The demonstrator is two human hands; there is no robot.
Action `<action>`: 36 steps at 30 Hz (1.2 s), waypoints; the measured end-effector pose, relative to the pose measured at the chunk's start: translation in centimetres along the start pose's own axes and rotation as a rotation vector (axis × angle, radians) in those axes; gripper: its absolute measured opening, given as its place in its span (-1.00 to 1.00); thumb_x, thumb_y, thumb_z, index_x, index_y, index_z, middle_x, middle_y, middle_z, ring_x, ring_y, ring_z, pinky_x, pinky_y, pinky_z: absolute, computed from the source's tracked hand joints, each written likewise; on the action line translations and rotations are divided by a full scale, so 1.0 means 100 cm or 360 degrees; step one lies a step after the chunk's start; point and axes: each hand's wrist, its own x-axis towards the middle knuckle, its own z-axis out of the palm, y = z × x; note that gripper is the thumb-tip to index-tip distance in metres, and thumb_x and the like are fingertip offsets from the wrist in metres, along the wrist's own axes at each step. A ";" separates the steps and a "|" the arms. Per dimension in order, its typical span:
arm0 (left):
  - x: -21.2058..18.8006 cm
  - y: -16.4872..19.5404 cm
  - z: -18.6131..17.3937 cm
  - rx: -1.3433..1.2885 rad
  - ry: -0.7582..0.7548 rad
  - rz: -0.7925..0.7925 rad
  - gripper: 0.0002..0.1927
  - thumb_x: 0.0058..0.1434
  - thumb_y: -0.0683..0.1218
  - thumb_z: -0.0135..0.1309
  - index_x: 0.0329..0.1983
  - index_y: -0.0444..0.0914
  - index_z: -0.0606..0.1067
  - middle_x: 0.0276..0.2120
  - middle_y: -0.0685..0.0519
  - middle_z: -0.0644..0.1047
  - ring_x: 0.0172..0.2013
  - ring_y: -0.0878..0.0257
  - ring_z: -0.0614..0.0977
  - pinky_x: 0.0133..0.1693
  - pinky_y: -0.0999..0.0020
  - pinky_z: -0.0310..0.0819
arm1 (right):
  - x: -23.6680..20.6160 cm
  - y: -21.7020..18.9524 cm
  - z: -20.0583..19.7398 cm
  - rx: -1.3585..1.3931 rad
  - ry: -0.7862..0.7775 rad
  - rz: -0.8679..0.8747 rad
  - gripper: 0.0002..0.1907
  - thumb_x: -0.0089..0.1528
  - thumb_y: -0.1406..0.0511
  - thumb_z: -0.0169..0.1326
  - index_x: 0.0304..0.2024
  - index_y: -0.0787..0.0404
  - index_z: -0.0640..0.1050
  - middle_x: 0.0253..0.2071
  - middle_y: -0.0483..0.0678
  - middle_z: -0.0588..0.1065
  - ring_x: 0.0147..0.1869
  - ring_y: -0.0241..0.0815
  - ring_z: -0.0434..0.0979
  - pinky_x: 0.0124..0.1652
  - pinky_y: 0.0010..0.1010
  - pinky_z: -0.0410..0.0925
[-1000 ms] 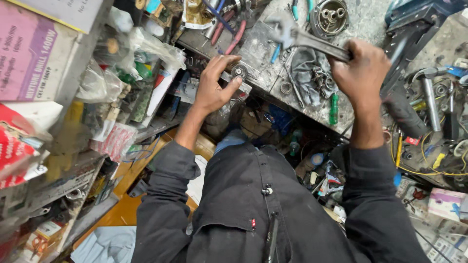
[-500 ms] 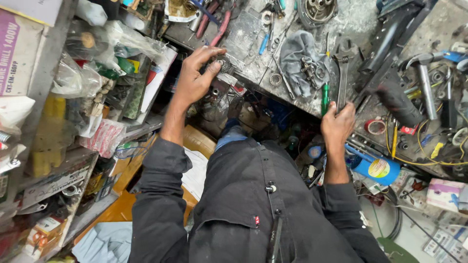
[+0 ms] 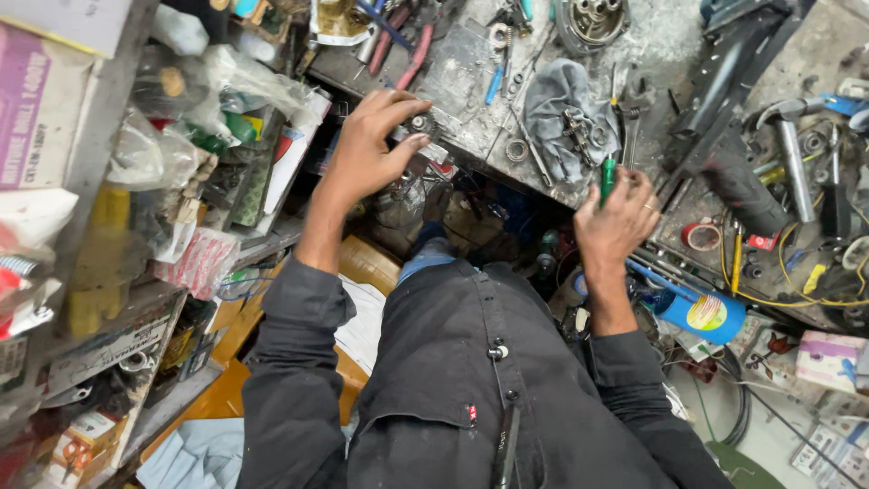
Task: The person works at a cluttered repair bench on an electric mixer motor. They use a wrench to loosen a fastener, handle a gear and shaft assembly, fit the gear into the round motor housing, press components together by hand, and finally hold and turn the cylindrical armature in both hands.
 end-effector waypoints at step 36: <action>0.015 -0.036 -0.011 -0.0015 -0.0190 0.0192 -0.59 -0.02 -0.08 0.41 -0.15 -0.31 0.55 -0.18 -0.10 0.56 -0.03 -0.12 0.57 -0.01 0.04 0.45 | 0.024 -0.224 0.026 -0.0076 -0.0902 -0.1291 -0.91 0.10 0.31 0.13 -0.51 0.13 0.61 -0.46 0.04 0.59 -0.40 -0.01 0.64 -0.42 -0.18 0.45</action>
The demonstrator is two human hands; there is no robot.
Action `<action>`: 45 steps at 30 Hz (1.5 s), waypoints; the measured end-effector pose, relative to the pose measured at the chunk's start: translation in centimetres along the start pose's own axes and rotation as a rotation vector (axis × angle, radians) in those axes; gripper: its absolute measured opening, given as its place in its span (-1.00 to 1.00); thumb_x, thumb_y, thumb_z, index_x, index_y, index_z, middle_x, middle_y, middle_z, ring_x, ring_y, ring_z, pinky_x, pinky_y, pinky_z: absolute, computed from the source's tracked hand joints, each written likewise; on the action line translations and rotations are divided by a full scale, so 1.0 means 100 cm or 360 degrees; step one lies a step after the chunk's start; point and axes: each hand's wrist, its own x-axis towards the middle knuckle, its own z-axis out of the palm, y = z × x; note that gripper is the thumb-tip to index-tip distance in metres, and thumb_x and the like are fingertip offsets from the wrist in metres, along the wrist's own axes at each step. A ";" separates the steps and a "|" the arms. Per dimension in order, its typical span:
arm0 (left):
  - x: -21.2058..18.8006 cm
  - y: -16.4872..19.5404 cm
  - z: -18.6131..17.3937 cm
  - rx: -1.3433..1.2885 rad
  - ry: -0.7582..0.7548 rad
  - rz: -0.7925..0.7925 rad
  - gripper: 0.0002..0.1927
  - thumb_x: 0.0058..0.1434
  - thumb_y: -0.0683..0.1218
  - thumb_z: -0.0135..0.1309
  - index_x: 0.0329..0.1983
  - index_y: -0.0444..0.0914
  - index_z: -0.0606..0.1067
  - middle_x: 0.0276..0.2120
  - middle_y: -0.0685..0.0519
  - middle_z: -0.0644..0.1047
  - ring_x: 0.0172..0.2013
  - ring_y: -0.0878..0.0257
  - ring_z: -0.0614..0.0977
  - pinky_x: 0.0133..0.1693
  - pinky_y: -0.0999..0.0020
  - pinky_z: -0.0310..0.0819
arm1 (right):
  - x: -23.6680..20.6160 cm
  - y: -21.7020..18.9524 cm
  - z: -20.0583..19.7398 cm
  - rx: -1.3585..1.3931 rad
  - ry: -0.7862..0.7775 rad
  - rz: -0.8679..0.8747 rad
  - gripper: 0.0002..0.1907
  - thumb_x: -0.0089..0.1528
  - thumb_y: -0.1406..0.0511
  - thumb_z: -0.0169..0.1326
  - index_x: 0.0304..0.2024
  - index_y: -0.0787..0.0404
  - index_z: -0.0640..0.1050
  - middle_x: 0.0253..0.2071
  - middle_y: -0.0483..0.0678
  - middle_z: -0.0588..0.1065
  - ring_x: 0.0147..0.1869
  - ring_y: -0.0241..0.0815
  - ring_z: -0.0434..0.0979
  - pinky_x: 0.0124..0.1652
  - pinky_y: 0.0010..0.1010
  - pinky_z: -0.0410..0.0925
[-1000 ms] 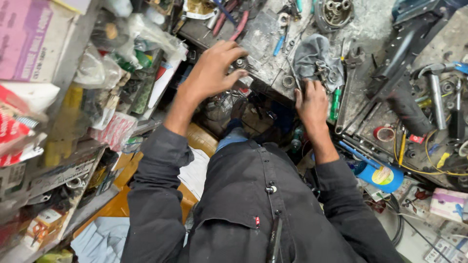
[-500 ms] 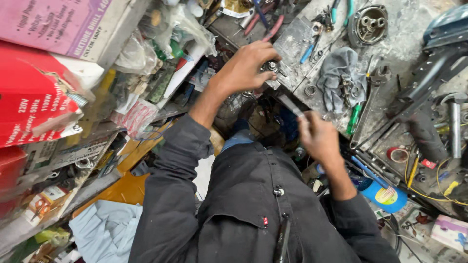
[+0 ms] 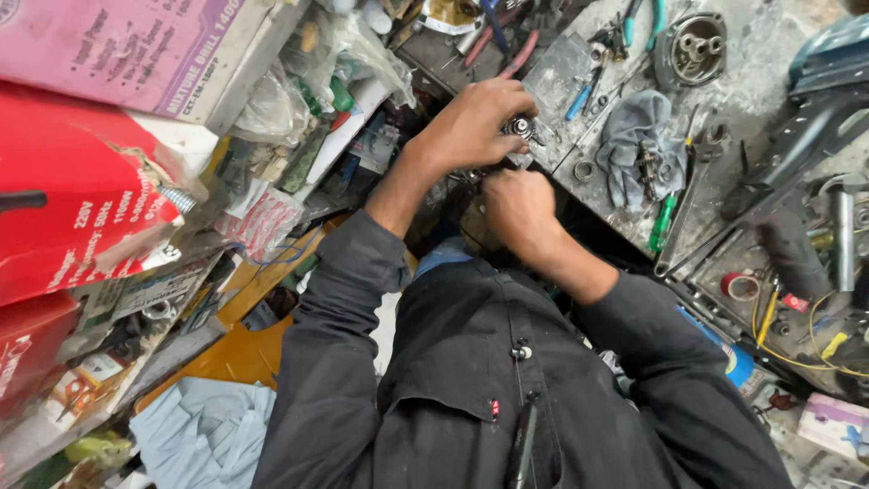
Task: The person works at a cluttered repair bench on an electric mixer motor. They use a wrench to loosen a fastener, handle a gear and shaft assembly, fit the gear into the round motor housing, press components together by hand, and finally hold and turn the cylindrical armature in both hands.
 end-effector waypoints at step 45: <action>-0.008 0.027 0.029 -0.0101 0.0369 -0.0203 -0.58 0.08 -0.14 0.38 -0.02 -0.31 0.54 -0.10 -0.10 0.59 -0.01 -0.05 0.62 0.03 0.16 0.50 | -0.103 0.129 0.023 0.0318 0.0966 0.0926 -0.87 0.36 0.32 0.07 -0.13 0.29 0.49 -0.20 0.18 0.50 -0.12 0.24 0.52 -0.14 0.01 0.38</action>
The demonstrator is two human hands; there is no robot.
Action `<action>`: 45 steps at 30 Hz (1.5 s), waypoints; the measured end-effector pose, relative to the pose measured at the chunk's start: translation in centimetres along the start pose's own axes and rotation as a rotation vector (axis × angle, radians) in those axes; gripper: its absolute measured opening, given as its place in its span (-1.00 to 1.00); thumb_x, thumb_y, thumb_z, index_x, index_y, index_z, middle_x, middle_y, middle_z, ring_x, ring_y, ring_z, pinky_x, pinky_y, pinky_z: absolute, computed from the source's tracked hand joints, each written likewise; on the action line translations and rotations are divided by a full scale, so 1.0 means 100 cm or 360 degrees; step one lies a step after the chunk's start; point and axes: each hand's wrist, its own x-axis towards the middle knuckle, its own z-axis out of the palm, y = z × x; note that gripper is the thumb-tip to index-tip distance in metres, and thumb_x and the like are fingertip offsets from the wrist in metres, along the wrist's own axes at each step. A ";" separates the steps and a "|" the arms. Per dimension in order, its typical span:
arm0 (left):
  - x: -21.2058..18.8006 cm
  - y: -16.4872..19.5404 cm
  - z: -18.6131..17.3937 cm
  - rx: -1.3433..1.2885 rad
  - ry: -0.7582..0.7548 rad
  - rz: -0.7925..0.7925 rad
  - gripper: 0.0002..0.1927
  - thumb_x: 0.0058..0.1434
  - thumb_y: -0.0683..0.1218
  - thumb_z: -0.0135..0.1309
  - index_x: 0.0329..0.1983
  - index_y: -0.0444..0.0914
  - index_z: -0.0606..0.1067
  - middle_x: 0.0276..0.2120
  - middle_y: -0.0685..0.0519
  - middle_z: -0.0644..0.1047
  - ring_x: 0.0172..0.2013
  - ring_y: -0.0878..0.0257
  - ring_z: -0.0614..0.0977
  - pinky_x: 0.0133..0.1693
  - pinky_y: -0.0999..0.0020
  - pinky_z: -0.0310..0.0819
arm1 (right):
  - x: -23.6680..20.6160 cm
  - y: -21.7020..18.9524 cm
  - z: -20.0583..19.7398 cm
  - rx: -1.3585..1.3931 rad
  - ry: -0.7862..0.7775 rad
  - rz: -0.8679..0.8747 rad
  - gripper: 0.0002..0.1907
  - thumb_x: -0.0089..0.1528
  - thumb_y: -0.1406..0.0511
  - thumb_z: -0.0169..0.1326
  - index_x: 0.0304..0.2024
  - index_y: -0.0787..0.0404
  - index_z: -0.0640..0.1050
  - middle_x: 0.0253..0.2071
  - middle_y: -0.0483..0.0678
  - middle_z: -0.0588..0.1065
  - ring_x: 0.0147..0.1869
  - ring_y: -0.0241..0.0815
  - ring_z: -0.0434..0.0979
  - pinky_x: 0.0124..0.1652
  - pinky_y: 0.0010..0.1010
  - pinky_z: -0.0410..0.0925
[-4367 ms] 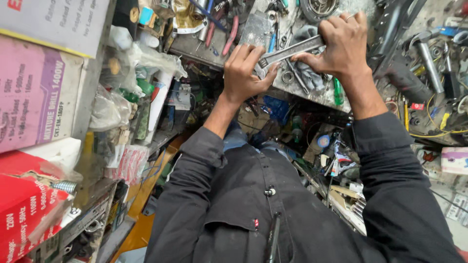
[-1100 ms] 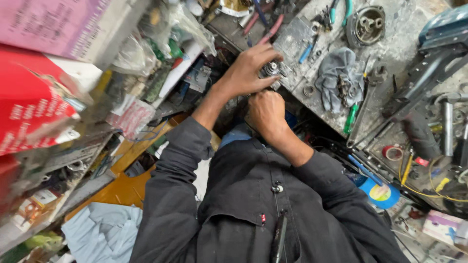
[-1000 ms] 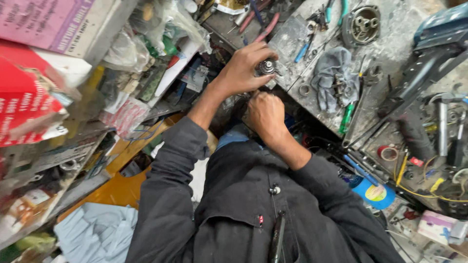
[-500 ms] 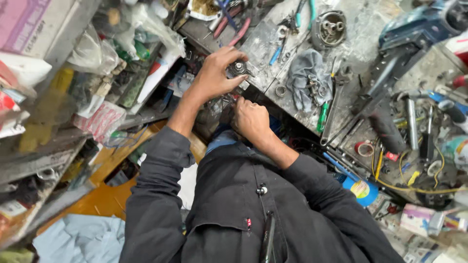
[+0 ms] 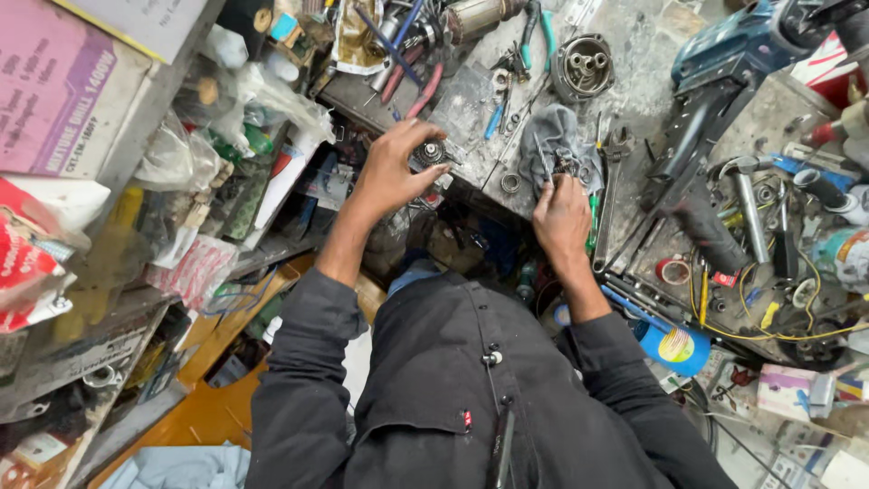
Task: The person works at a cluttered repair bench on an electric mixer motor. They use a wrench to loosen a fastener, handle a gear and shaft assembly, fit the gear into the round motor housing, press components together by hand, and finally hold and turn the cylindrical armature in both hands.
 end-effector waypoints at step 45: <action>-0.028 -0.011 -0.012 -0.0155 0.0213 -0.0070 -0.16 0.03 -0.03 0.45 0.36 -0.23 0.35 0.27 -0.14 0.44 0.31 -0.08 0.45 0.33 0.11 0.31 | 0.110 -0.056 -0.062 -0.0066 -0.0650 -0.0962 -0.68 0.33 0.05 0.14 -0.12 0.16 0.56 -0.33 -0.01 0.47 -0.28 -0.01 0.50 -0.24 -0.18 0.34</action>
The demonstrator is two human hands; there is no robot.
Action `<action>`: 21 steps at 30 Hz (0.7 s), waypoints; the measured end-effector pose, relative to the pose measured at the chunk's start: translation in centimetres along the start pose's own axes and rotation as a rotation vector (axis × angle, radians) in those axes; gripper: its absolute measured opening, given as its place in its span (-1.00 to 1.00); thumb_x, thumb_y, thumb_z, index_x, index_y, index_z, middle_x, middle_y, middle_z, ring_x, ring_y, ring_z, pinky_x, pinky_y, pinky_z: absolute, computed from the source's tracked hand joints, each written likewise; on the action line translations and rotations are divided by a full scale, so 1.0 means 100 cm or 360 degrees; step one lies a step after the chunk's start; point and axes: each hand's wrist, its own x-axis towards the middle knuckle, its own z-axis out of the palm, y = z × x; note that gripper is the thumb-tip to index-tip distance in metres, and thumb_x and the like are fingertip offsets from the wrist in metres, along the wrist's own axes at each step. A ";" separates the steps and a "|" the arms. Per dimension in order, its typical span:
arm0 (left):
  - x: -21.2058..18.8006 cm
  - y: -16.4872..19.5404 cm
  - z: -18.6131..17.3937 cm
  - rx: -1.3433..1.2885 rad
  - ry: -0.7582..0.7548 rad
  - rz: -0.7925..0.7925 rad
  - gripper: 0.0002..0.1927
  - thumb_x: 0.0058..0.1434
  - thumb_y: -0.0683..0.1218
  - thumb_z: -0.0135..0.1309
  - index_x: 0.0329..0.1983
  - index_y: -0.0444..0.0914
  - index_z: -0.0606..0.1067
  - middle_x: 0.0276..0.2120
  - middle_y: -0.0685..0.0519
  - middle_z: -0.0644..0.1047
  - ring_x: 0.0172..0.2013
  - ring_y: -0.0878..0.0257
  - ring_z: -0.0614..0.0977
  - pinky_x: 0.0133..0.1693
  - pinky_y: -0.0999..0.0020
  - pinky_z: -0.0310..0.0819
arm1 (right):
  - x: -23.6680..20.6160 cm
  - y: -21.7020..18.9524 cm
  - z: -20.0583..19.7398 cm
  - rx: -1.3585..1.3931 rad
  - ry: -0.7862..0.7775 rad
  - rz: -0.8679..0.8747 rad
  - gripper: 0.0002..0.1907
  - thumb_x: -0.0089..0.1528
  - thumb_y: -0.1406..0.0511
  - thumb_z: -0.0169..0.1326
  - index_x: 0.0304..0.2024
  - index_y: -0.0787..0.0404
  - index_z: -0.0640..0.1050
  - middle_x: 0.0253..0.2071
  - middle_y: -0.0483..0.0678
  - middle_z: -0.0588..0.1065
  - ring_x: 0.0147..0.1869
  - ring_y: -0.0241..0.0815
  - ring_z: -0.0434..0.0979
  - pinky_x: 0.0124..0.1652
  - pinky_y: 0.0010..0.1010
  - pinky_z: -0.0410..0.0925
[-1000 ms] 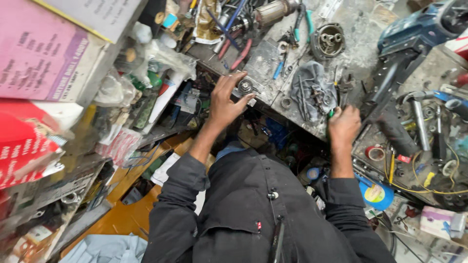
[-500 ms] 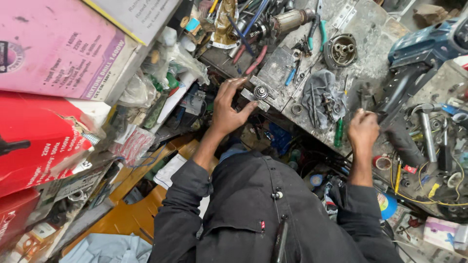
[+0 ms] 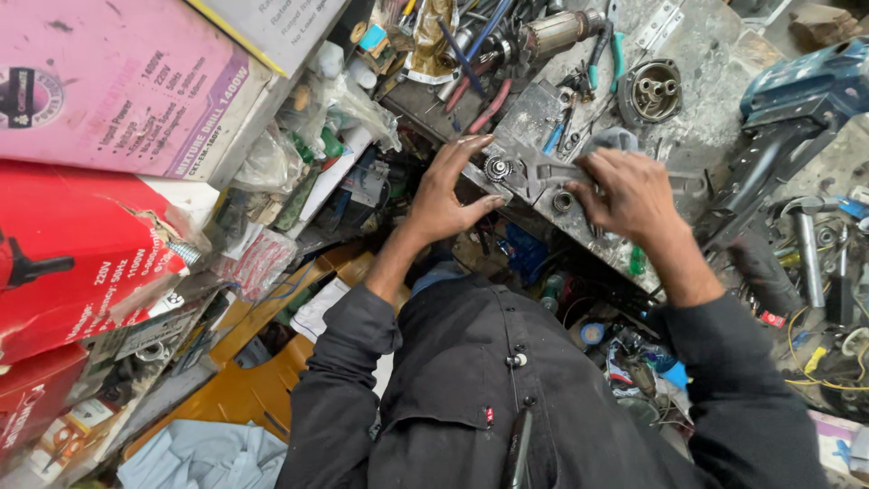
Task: The person works at a cluttered repair bench on an electric mixer motor. They use a wrench to loosen a fastener, handle a gear and shaft assembly, fit the gear into the round motor housing, press components together by hand, and finally hold and turn the cylindrical armature in both hands.
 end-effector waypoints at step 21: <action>0.024 0.022 0.050 0.0357 0.0101 0.0058 -0.18 0.10 0.15 0.34 0.32 -0.29 0.33 0.09 -0.14 0.46 0.09 -0.12 0.51 0.08 -0.05 0.36 | 0.032 0.006 -0.014 0.0005 -0.0045 -0.0271 -0.71 0.27 0.12 0.19 -0.06 0.12 0.59 -0.27 -0.04 0.44 -0.11 -0.02 0.48 -0.10 -0.20 0.27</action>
